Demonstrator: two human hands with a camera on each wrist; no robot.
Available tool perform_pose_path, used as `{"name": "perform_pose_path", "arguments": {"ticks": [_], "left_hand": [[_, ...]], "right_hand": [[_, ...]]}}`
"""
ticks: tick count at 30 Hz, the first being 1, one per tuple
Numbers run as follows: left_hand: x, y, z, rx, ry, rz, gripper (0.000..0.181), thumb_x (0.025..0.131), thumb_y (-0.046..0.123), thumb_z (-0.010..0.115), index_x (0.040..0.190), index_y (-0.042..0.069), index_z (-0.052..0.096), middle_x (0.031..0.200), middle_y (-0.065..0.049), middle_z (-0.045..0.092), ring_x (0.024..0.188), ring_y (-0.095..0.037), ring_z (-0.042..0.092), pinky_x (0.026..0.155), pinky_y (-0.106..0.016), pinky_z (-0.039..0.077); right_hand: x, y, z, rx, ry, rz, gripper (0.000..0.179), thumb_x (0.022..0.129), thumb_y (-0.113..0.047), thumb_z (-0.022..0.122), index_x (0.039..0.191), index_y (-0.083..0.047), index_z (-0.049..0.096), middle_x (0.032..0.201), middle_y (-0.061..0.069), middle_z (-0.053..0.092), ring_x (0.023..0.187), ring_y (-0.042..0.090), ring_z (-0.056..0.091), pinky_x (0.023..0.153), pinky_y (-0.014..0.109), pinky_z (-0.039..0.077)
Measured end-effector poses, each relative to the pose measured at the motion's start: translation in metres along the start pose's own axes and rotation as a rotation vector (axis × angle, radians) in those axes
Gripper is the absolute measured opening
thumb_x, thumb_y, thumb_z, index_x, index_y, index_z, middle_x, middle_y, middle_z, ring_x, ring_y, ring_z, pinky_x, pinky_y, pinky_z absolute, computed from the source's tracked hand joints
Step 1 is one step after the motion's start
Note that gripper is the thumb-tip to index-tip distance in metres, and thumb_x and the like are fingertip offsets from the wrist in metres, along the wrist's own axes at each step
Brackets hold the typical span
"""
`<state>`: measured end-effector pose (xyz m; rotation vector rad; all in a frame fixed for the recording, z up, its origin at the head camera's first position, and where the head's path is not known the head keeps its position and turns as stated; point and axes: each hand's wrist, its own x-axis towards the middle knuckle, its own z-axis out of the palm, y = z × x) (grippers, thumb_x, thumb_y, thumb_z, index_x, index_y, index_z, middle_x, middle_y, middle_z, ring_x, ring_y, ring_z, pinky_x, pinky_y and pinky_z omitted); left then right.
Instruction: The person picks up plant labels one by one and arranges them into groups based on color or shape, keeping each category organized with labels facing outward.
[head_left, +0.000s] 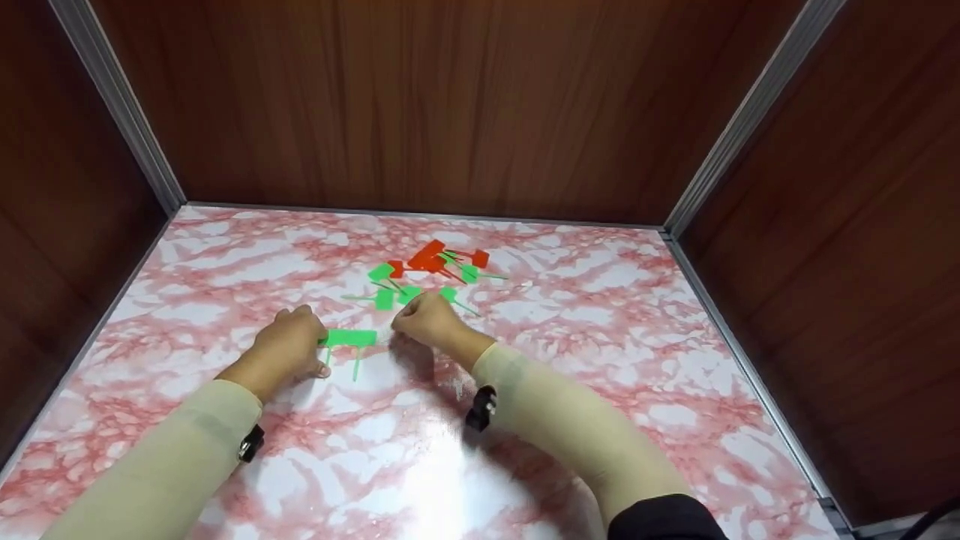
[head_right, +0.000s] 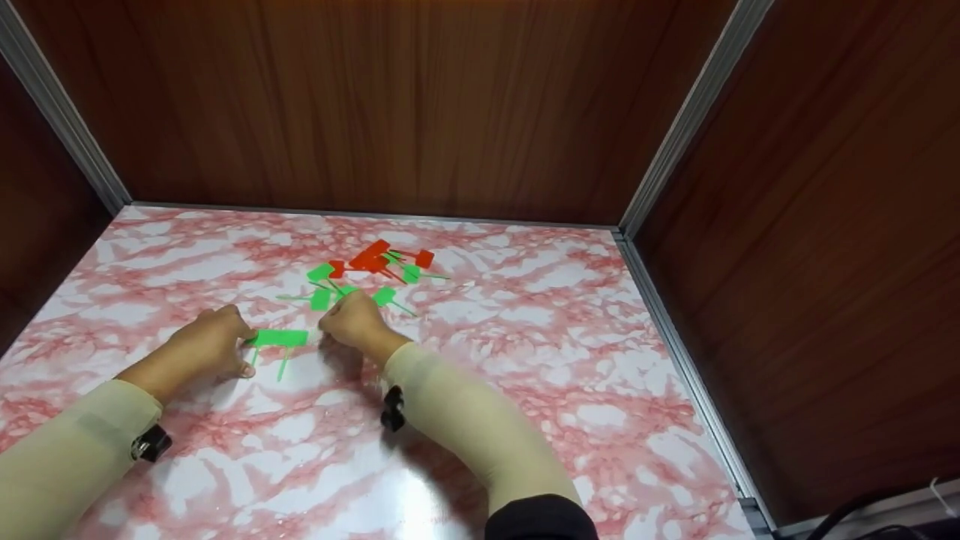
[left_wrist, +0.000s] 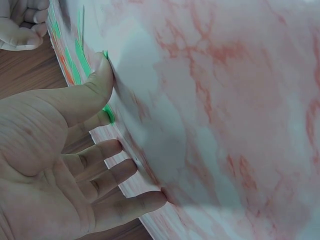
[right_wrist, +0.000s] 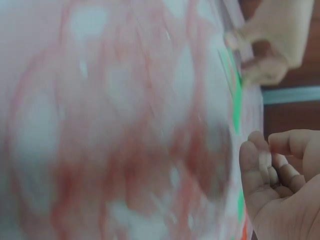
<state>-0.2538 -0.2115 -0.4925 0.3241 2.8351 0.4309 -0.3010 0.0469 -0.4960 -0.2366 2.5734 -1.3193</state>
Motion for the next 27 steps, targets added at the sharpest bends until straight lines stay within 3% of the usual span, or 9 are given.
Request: {"name": "perform_pose_path", "arguments": {"ticks": [4,7,12,13,17,19,20,23,27], "left_hand": [[0.000,-0.001,0.001,-0.014,-0.002,-0.005,0.055,0.084,0.022,0.102,0.129,-0.001,0.081,0.124,-0.020,0.062,0.114,-0.040,0.053,0.094,-0.059,0.061],[0.000,0.000,0.001,-0.013,0.001,-0.005,0.056,0.083,0.021,0.102,0.130,-0.001,0.081,0.122,-0.020,0.061,0.114,-0.039,0.052,0.094,-0.059,0.061],[0.000,0.000,0.001,-0.003,0.007,-0.001,0.053,0.083,0.023,0.102,0.127,0.000,0.083,0.122,-0.020,0.062,0.113,-0.040,0.053,0.093,-0.059,0.061],[0.000,0.000,0.000,-0.004,0.005,-0.003,0.053,0.083,0.023,0.102,0.127,0.000,0.083,0.122,-0.020,0.062,0.114,-0.040,0.053,0.093,-0.059,0.061],[-0.001,0.000,-0.001,-0.007,-0.007,-0.009,0.055,0.084,0.024,0.101,0.130,0.000,0.082,0.124,-0.020,0.061,0.116,-0.041,0.053,0.094,-0.059,0.061],[-0.002,0.000,-0.002,-0.008,-0.011,-0.008,0.055,0.084,0.025,0.101,0.130,0.001,0.082,0.124,-0.020,0.061,0.116,-0.041,0.053,0.095,-0.059,0.061],[-0.002,0.000,-0.002,-0.008,-0.012,-0.006,0.055,0.084,0.025,0.101,0.130,0.001,0.082,0.124,-0.020,0.061,0.116,-0.041,0.053,0.094,-0.059,0.061],[-0.002,0.001,-0.002,-0.011,-0.011,-0.003,0.055,0.084,0.026,0.101,0.129,0.001,0.082,0.124,-0.020,0.061,0.116,-0.042,0.053,0.094,-0.060,0.061],[-0.002,0.002,-0.001,-0.010,-0.010,-0.006,0.051,0.085,0.025,0.101,0.126,0.001,0.082,0.124,-0.021,0.061,0.116,-0.043,0.054,0.093,-0.060,0.060]], "right_hand": [[0.007,0.007,-0.021,-0.038,0.049,-0.019,0.012,0.098,-0.007,0.078,0.096,-0.001,0.089,0.090,0.010,0.086,0.074,0.012,0.074,0.064,0.019,0.056],[0.013,0.013,-0.036,-0.137,0.086,-0.037,0.012,0.099,-0.007,0.078,0.097,-0.002,0.088,0.092,0.008,0.085,0.076,0.010,0.068,0.069,0.023,0.057],[0.028,0.028,-0.059,-0.348,0.118,-0.025,0.014,0.098,-0.012,0.079,0.105,-0.004,0.088,0.112,0.009,0.087,0.099,0.019,0.076,0.093,0.039,0.066],[0.040,0.045,-0.061,-0.388,0.127,-0.032,0.016,0.097,-0.016,0.080,0.106,-0.006,0.089,0.114,0.007,0.087,0.103,0.019,0.077,0.096,0.040,0.066],[0.061,0.070,-0.069,-0.517,0.132,-0.007,0.020,0.096,-0.022,0.081,0.109,-0.009,0.088,0.115,0.002,0.087,0.107,0.022,0.079,0.099,0.044,0.066],[0.062,0.074,-0.071,-0.564,0.130,-0.004,0.015,0.096,-0.020,0.080,0.102,-0.008,0.087,0.102,0.001,0.085,0.095,0.020,0.076,0.092,0.045,0.065],[0.052,0.062,-0.073,-0.585,0.124,0.009,0.012,0.096,-0.016,0.078,0.099,-0.006,0.085,0.097,0.003,0.084,0.090,0.022,0.074,0.089,0.047,0.065],[0.045,0.061,-0.073,-0.635,0.140,-0.014,0.013,0.095,-0.010,0.074,0.083,-0.008,0.077,0.083,0.003,0.075,0.078,0.021,0.062,0.080,0.049,0.063],[0.032,0.051,-0.070,-0.701,0.171,-0.001,0.019,0.100,-0.005,0.068,0.082,-0.009,0.072,0.087,0.008,0.077,0.081,0.023,0.066,0.084,0.052,0.066]]}}
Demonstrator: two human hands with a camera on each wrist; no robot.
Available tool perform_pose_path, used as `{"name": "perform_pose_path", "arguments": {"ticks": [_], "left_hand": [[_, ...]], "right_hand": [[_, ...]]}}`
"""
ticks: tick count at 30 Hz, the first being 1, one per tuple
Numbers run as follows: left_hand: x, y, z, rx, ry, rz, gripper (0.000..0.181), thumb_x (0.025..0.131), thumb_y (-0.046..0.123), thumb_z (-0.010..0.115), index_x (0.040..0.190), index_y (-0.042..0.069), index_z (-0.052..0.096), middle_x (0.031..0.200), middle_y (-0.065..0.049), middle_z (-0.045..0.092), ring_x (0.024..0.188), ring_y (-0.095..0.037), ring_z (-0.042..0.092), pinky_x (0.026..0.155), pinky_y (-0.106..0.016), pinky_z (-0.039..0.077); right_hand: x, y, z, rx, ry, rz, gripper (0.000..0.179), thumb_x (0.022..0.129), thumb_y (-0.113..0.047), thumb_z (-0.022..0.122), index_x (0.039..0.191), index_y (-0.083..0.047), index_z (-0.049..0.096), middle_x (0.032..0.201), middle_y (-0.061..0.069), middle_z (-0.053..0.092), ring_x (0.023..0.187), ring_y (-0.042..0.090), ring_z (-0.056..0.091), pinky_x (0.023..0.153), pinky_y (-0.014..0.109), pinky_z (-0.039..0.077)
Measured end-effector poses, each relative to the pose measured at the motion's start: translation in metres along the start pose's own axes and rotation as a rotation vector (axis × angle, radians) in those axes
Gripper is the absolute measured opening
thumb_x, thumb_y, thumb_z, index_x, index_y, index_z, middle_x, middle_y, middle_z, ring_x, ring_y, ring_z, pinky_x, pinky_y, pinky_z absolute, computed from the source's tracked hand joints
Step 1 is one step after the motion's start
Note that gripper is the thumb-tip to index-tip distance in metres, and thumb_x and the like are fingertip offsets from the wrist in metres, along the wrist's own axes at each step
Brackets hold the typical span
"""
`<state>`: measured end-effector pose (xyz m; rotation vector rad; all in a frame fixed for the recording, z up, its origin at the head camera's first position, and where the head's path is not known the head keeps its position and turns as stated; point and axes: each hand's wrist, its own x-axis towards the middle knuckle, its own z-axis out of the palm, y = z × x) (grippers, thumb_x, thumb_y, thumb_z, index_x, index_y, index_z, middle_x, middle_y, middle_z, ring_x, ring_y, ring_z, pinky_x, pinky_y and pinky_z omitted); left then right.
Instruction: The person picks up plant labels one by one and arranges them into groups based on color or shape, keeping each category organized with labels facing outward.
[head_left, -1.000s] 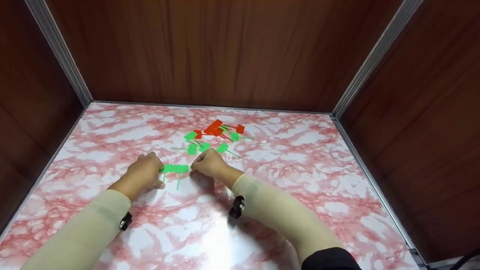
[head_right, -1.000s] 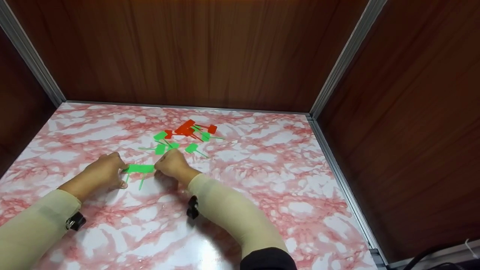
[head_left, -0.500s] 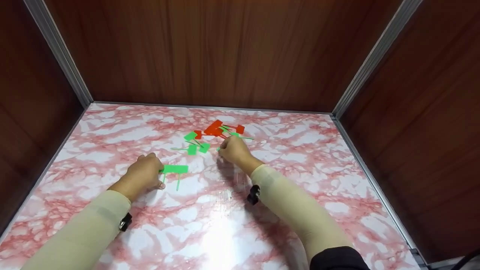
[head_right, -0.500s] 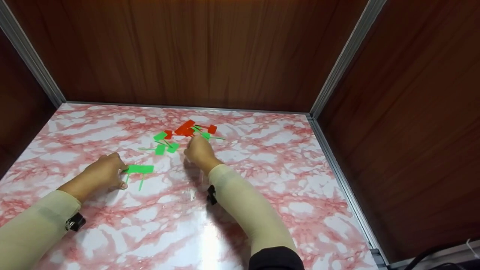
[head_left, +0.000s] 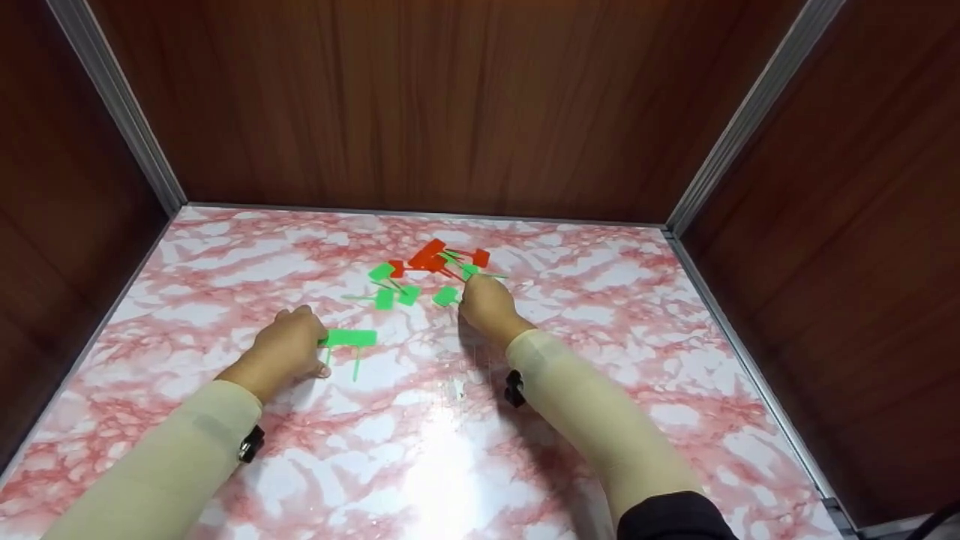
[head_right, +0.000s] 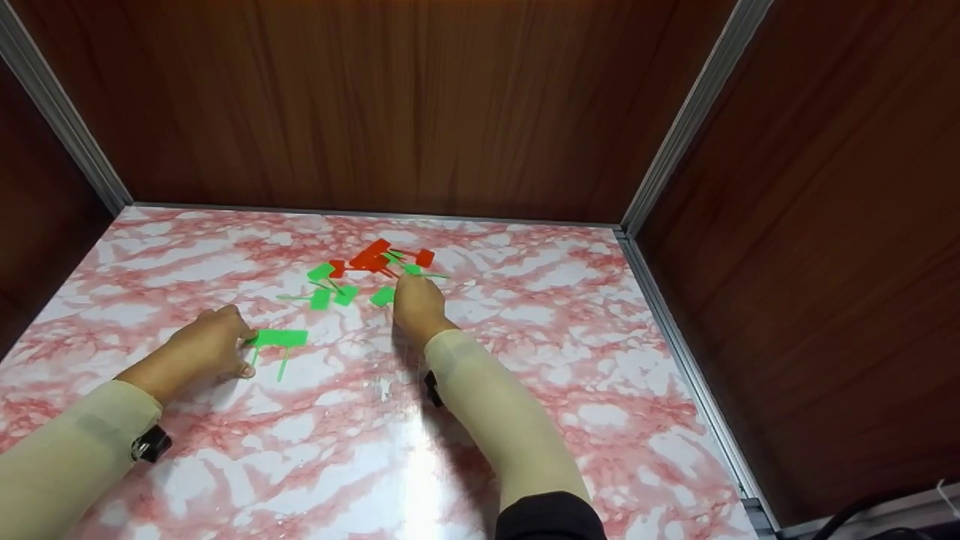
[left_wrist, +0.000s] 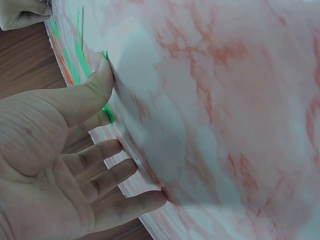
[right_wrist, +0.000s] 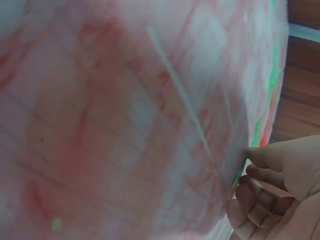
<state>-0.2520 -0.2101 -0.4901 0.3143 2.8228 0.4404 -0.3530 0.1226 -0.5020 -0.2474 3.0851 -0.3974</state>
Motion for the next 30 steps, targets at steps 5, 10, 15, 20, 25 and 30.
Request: {"name": "perform_pose_path", "arguments": {"ticks": [5,10,15,20,25,30], "left_hand": [[0.002,0.000,0.000,0.005,-0.007,-0.012,0.046,0.085,0.023,0.101,0.121,0.001,0.083,0.122,-0.019,0.060,0.114,-0.040,0.053,0.092,-0.057,0.059],[0.003,-0.001,0.001,0.005,-0.012,-0.008,0.043,0.086,0.023,0.101,0.118,0.001,0.083,0.115,-0.015,0.057,0.108,-0.037,0.051,0.088,-0.055,0.057],[0.002,-0.002,0.001,-0.002,-0.003,0.005,0.045,0.085,0.024,0.101,0.118,0.000,0.083,0.115,-0.015,0.059,0.108,-0.037,0.052,0.088,-0.056,0.058],[0.004,-0.003,0.002,0.006,0.011,0.018,0.043,0.084,0.025,0.102,0.116,0.002,0.083,0.115,-0.017,0.059,0.107,-0.038,0.053,0.086,-0.057,0.058],[0.004,-0.003,0.003,0.012,0.020,0.022,0.037,0.083,0.025,0.102,0.106,0.005,0.082,0.113,-0.016,0.058,0.106,-0.038,0.052,0.083,-0.055,0.056],[0.003,-0.003,0.003,0.010,0.034,0.026,0.038,0.082,0.025,0.103,0.108,0.005,0.083,0.113,-0.017,0.059,0.105,-0.038,0.052,0.083,-0.055,0.056]], "right_hand": [[0.008,0.006,0.012,-0.042,0.010,-0.009,0.020,0.103,-0.005,0.060,0.091,-0.007,0.077,0.096,0.009,0.081,0.088,0.025,0.074,0.087,0.050,0.067],[-0.002,-0.006,0.002,-0.079,-0.010,-0.024,0.021,0.102,0.001,0.058,0.096,-0.004,0.078,0.101,0.013,0.083,0.088,0.027,0.073,0.088,0.052,0.067],[0.001,-0.006,0.005,-0.097,-0.024,-0.019,0.019,0.103,0.001,0.059,0.098,-0.006,0.076,0.106,0.013,0.083,0.087,0.024,0.068,0.086,0.050,0.067],[0.001,-0.006,0.004,-0.059,-0.061,-0.011,0.019,0.102,0.002,0.057,0.091,-0.007,0.071,0.103,0.011,0.079,0.085,0.022,0.059,0.082,0.045,0.061],[0.032,0.024,0.033,-0.047,-0.040,-0.057,0.010,0.098,-0.004,0.064,0.098,-0.008,0.074,0.098,0.008,0.078,0.087,0.022,0.068,0.085,0.044,0.061],[0.058,0.048,0.062,-0.094,0.008,-0.123,0.007,0.095,-0.009,0.067,0.097,-0.013,0.072,0.092,0.007,0.078,0.089,0.028,0.076,0.087,0.050,0.065]]}}
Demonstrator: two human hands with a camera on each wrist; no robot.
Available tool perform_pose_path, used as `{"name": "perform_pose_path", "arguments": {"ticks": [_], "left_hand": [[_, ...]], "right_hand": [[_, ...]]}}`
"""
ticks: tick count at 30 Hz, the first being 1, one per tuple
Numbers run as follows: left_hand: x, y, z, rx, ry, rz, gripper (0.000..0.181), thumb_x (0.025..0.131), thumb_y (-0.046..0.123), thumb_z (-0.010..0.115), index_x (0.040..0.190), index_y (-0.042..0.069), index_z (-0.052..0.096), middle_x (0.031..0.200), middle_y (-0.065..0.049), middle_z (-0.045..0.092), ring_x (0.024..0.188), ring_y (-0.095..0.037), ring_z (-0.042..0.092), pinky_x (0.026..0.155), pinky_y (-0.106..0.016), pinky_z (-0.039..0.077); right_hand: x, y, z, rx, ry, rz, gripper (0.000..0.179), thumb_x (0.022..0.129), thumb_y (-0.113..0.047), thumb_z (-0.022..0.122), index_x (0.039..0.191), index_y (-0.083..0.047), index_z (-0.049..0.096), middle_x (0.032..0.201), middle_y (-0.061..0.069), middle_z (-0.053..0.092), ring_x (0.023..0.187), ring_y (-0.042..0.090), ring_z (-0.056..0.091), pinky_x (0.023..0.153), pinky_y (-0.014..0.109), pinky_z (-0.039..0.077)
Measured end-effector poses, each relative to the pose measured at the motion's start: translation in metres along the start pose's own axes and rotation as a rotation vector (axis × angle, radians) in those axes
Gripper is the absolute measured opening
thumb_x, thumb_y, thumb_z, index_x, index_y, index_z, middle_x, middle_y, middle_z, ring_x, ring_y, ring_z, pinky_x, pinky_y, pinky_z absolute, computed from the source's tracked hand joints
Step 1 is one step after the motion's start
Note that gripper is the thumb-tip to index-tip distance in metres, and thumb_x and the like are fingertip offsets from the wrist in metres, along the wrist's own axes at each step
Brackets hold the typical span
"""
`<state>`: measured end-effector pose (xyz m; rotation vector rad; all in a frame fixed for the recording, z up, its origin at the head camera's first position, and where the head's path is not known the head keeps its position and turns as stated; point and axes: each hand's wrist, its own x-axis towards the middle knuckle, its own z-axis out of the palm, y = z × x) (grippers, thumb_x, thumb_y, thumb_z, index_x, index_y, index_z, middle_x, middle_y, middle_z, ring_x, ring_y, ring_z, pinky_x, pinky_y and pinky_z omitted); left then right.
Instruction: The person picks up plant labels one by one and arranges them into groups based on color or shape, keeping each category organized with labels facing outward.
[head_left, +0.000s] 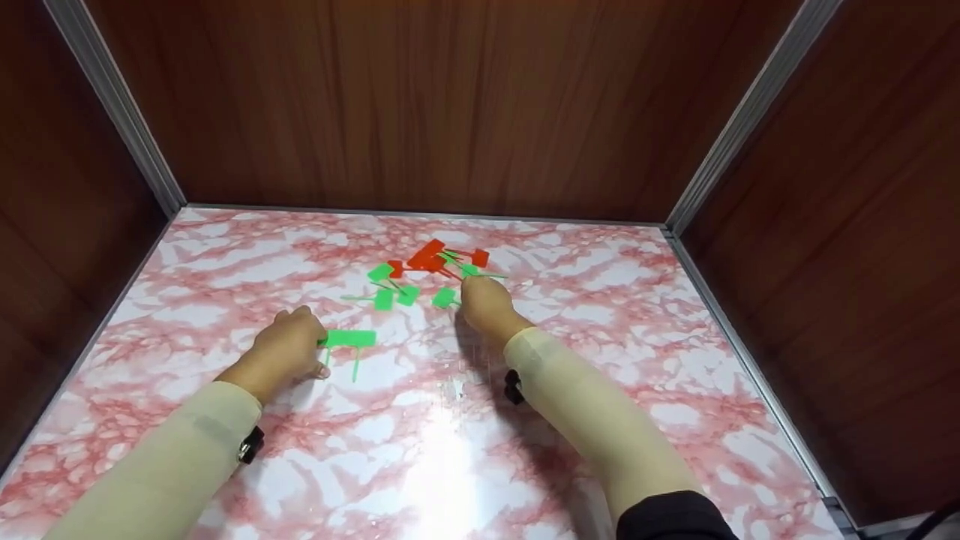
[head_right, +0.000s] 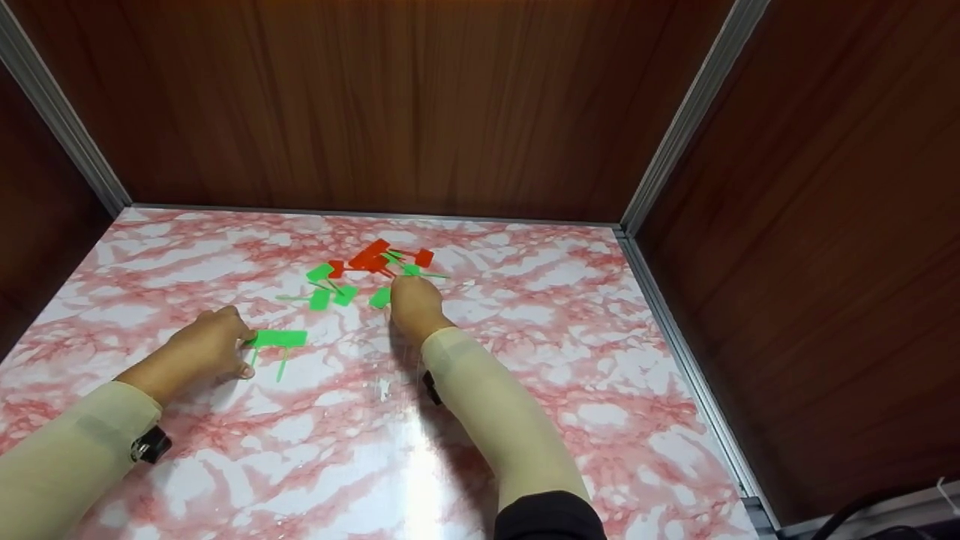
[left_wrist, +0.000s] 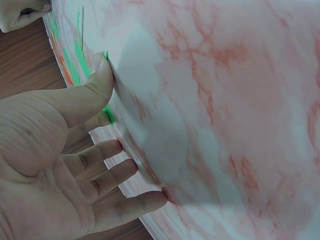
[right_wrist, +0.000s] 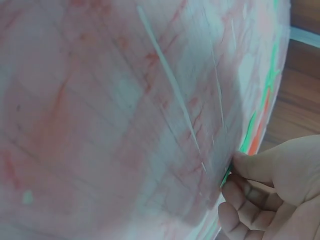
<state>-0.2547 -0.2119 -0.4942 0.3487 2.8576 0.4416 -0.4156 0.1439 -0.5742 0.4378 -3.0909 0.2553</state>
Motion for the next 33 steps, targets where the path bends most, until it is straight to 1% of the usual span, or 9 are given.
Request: {"name": "perform_pose_path", "arguments": {"ticks": [2,7,9,17,23,25,30,31,33], "left_hand": [[-0.001,0.000,0.000,0.001,0.001,-0.003,0.039,0.082,0.024,0.103,0.110,0.004,0.083,0.114,-0.018,0.060,0.106,-0.038,0.052,0.084,-0.056,0.057],[-0.002,0.003,-0.002,0.001,-0.033,-0.020,0.050,0.084,0.025,0.101,0.124,0.001,0.083,0.119,-0.016,0.060,0.111,-0.038,0.052,0.092,-0.058,0.061],[-0.001,0.003,-0.002,0.000,-0.042,-0.026,0.053,0.084,0.025,0.100,0.128,0.000,0.082,0.119,-0.015,0.060,0.113,-0.038,0.052,0.094,-0.058,0.061],[-0.001,0.003,-0.001,0.003,-0.025,-0.020,0.040,0.084,0.024,0.101,0.114,0.004,0.084,0.114,-0.015,0.058,0.108,-0.037,0.051,0.085,-0.054,0.058],[-0.002,0.004,-0.001,-0.006,-0.020,-0.014,0.039,0.084,0.023,0.101,0.113,0.004,0.083,0.115,-0.016,0.058,0.107,-0.037,0.050,0.085,-0.054,0.057],[-0.002,0.004,-0.001,-0.004,-0.022,-0.014,0.038,0.084,0.023,0.101,0.113,0.004,0.083,0.116,-0.017,0.059,0.107,-0.037,0.050,0.085,-0.054,0.057],[0.000,0.003,-0.001,0.012,-0.030,-0.019,0.040,0.085,0.025,0.101,0.114,0.004,0.083,0.118,-0.018,0.059,0.108,-0.038,0.051,0.086,-0.054,0.058],[0.000,0.002,-0.001,0.013,-0.029,-0.020,0.041,0.085,0.025,0.101,0.115,0.004,0.083,0.118,-0.018,0.059,0.108,-0.038,0.051,0.086,-0.055,0.058],[0.000,0.001,-0.001,0.012,-0.032,-0.027,0.043,0.085,0.025,0.101,0.118,0.003,0.083,0.119,-0.018,0.059,0.109,-0.038,0.052,0.087,-0.056,0.059]], "right_hand": [[-0.005,-0.008,-0.008,-0.022,-0.019,-0.004,0.008,0.097,-0.009,0.067,0.099,-0.012,0.073,0.095,0.009,0.079,0.091,0.030,0.077,0.089,0.051,0.065],[-0.015,-0.025,-0.029,-0.101,-0.063,0.004,0.013,0.098,-0.009,0.064,0.095,-0.012,0.076,0.095,0.006,0.082,0.090,0.028,0.078,0.081,0.053,0.066],[-0.011,-0.023,-0.026,-0.126,-0.075,0.007,0.014,0.097,-0.009,0.063,0.092,-0.013,0.076,0.094,0.006,0.082,0.088,0.028,0.078,0.076,0.054,0.066],[0.004,-0.010,-0.006,-0.162,-0.141,0.010,0.015,0.101,-0.022,0.065,0.100,-0.013,0.078,0.099,0.007,0.081,0.091,0.028,0.076,0.081,0.050,0.067],[-0.030,-0.035,-0.050,-0.065,-0.237,0.027,0.021,0.107,-0.014,0.062,0.113,-0.002,0.078,0.109,0.015,0.079,0.099,0.031,0.072,0.100,0.051,0.064],[-0.037,-0.037,-0.059,-0.022,-0.235,0.025,0.020,0.107,-0.013,0.061,0.112,-0.001,0.077,0.109,0.014,0.079,0.097,0.029,0.070,0.100,0.049,0.063],[-0.043,-0.037,-0.070,0.018,-0.240,0.046,0.016,0.105,-0.008,0.062,0.113,-0.003,0.075,0.112,0.013,0.076,0.098,0.028,0.064,0.104,0.048,0.060],[-0.049,-0.043,-0.079,0.009,-0.262,0.061,0.016,0.105,-0.004,0.062,0.116,-0.001,0.074,0.115,0.016,0.076,0.101,0.031,0.065,0.107,0.051,0.059],[-0.043,-0.036,-0.073,-0.027,-0.244,0.026,0.016,0.105,-0.005,0.060,0.114,-0.003,0.073,0.113,0.015,0.077,0.101,0.030,0.068,0.106,0.052,0.059]]}}
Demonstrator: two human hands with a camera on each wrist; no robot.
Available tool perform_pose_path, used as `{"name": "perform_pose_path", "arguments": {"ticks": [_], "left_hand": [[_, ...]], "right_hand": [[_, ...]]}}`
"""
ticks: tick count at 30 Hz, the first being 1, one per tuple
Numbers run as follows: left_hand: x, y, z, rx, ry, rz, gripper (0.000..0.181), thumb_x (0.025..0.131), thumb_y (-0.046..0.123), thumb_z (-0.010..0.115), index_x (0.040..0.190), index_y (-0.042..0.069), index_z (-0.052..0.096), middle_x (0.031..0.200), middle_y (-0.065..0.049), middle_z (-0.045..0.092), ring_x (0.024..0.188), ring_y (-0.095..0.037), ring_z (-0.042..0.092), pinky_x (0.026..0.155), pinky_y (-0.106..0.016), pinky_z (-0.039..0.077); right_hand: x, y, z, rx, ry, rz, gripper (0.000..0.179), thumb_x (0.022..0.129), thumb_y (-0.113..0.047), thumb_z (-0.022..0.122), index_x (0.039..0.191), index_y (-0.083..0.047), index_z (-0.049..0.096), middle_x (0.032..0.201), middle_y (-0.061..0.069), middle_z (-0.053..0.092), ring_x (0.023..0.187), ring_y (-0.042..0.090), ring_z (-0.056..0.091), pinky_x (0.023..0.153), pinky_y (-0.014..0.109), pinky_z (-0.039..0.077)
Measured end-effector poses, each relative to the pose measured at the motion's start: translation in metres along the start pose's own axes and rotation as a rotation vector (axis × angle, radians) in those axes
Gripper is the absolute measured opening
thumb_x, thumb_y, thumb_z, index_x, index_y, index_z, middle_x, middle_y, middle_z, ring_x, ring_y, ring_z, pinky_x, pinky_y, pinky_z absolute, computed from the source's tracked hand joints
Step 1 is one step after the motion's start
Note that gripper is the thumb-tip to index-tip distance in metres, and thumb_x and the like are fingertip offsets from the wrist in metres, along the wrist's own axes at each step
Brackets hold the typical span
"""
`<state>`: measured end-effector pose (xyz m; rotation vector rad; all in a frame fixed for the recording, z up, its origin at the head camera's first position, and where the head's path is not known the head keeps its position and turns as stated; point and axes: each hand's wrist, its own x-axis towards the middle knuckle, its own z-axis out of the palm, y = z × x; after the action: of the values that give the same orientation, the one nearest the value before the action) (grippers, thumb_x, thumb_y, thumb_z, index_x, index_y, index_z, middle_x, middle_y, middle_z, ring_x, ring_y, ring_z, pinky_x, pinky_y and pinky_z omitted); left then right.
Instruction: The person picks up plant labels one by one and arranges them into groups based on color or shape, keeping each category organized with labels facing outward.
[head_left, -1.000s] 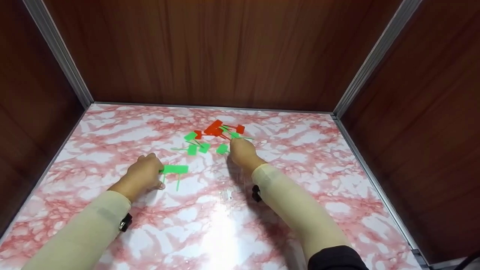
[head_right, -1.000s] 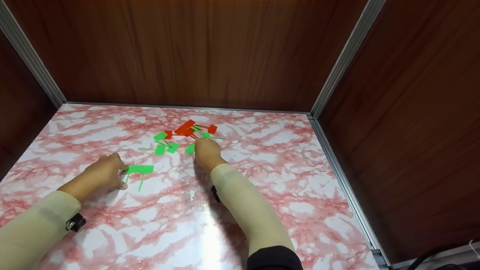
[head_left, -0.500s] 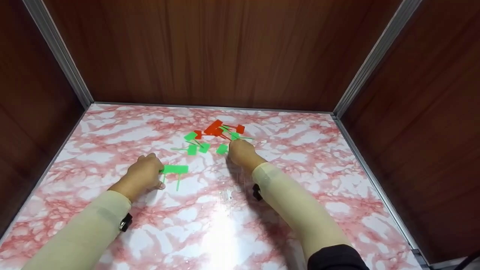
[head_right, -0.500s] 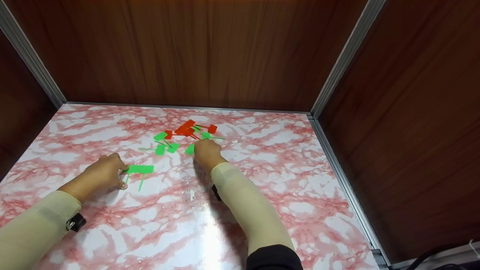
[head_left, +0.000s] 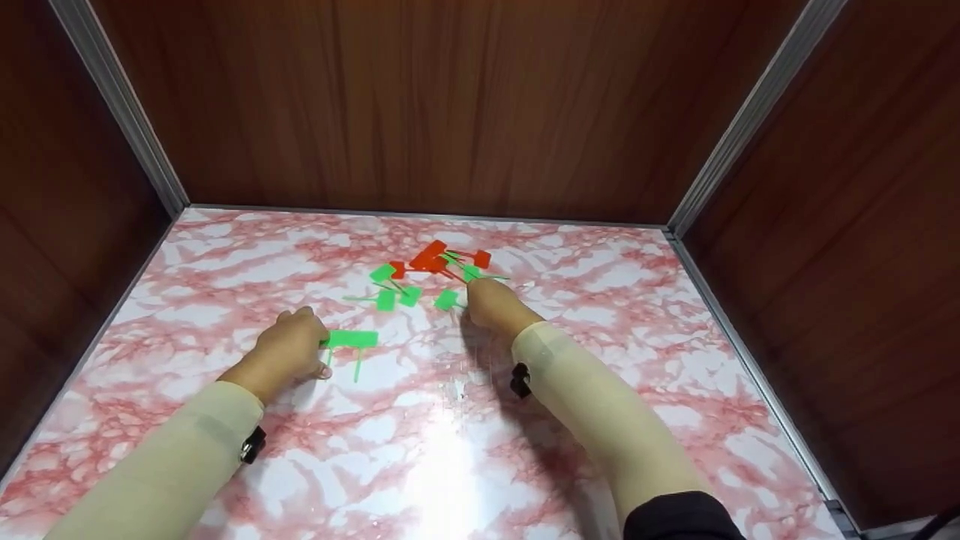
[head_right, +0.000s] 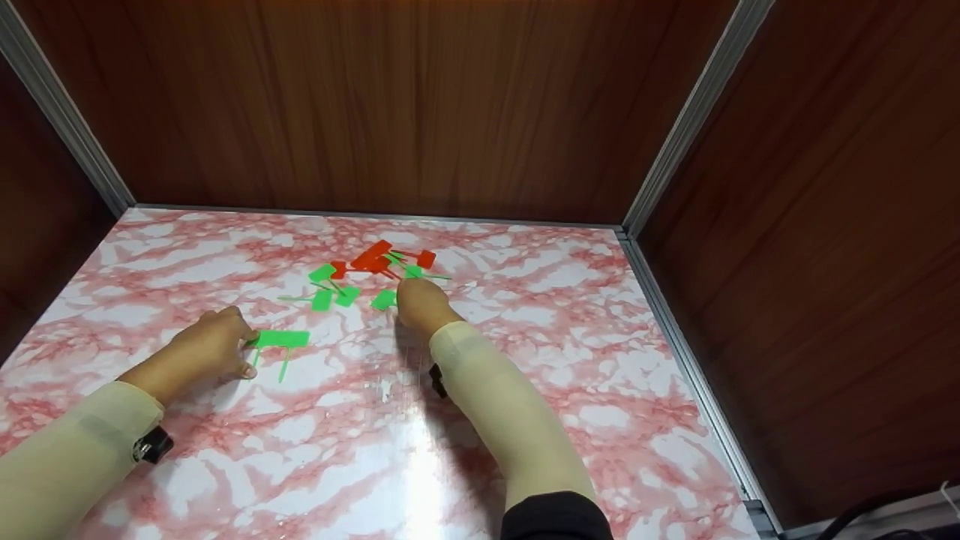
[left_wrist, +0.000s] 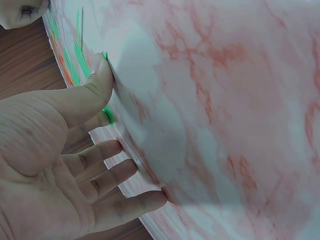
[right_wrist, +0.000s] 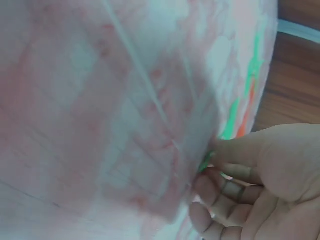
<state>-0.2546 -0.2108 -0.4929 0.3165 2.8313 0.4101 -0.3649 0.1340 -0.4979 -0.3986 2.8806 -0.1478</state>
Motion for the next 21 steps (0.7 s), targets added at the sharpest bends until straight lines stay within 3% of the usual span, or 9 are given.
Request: {"name": "perform_pose_path", "arguments": {"ticks": [6,8,11,16,18,21], "left_hand": [[-0.001,0.000,-0.001,-0.009,-0.014,-0.021,0.045,0.087,0.023,0.100,0.124,0.003,0.082,0.122,-0.018,0.058,0.113,-0.040,0.052,0.091,-0.057,0.058],[-0.001,0.000,-0.001,-0.011,-0.010,-0.021,0.044,0.087,0.024,0.100,0.122,0.003,0.082,0.122,-0.019,0.058,0.112,-0.040,0.052,0.090,-0.056,0.058],[-0.002,0.002,-0.002,-0.017,-0.001,-0.015,0.042,0.086,0.024,0.101,0.118,0.003,0.082,0.119,-0.019,0.058,0.110,-0.039,0.051,0.087,-0.056,0.057],[-0.002,0.002,0.000,-0.025,0.013,-0.003,0.040,0.084,0.023,0.102,0.113,0.004,0.083,0.116,-0.018,0.058,0.108,-0.039,0.052,0.084,-0.055,0.057],[-0.001,0.001,0.000,-0.024,0.013,-0.001,0.038,0.084,0.023,0.102,0.111,0.004,0.082,0.116,-0.018,0.058,0.107,-0.039,0.052,0.084,-0.054,0.057],[-0.001,0.002,0.000,-0.018,0.005,-0.006,0.038,0.084,0.023,0.102,0.110,0.004,0.082,0.116,-0.018,0.058,0.108,-0.039,0.052,0.084,-0.055,0.057]], "right_hand": [[0.075,0.052,0.056,-0.099,0.067,-0.101,0.018,0.104,-0.014,0.054,0.103,-0.011,0.071,0.098,0.009,0.075,0.090,0.027,0.073,0.093,0.054,0.064],[0.082,0.056,0.060,-0.113,0.059,-0.107,0.017,0.104,-0.016,0.055,0.103,-0.012,0.072,0.098,0.008,0.076,0.089,0.027,0.073,0.091,0.052,0.065],[0.067,0.045,0.048,-0.111,0.047,-0.090,0.017,0.102,-0.014,0.058,0.104,-0.009,0.074,0.099,0.011,0.077,0.088,0.030,0.073,0.091,0.054,0.065],[0.003,0.004,0.000,-0.008,-0.014,0.017,0.014,0.100,-0.005,0.062,0.107,-0.005,0.074,0.106,0.013,0.076,0.093,0.029,0.065,0.101,0.052,0.060],[-0.013,-0.005,-0.011,0.054,-0.009,0.058,0.010,0.100,-0.004,0.063,0.102,-0.007,0.072,0.103,0.010,0.072,0.091,0.027,0.059,0.096,0.047,0.058],[-0.016,-0.008,-0.012,0.115,0.042,0.079,0.010,0.101,-0.009,0.067,0.091,-0.011,0.067,0.091,0.006,0.064,0.084,0.025,0.053,0.084,0.042,0.051]]}}
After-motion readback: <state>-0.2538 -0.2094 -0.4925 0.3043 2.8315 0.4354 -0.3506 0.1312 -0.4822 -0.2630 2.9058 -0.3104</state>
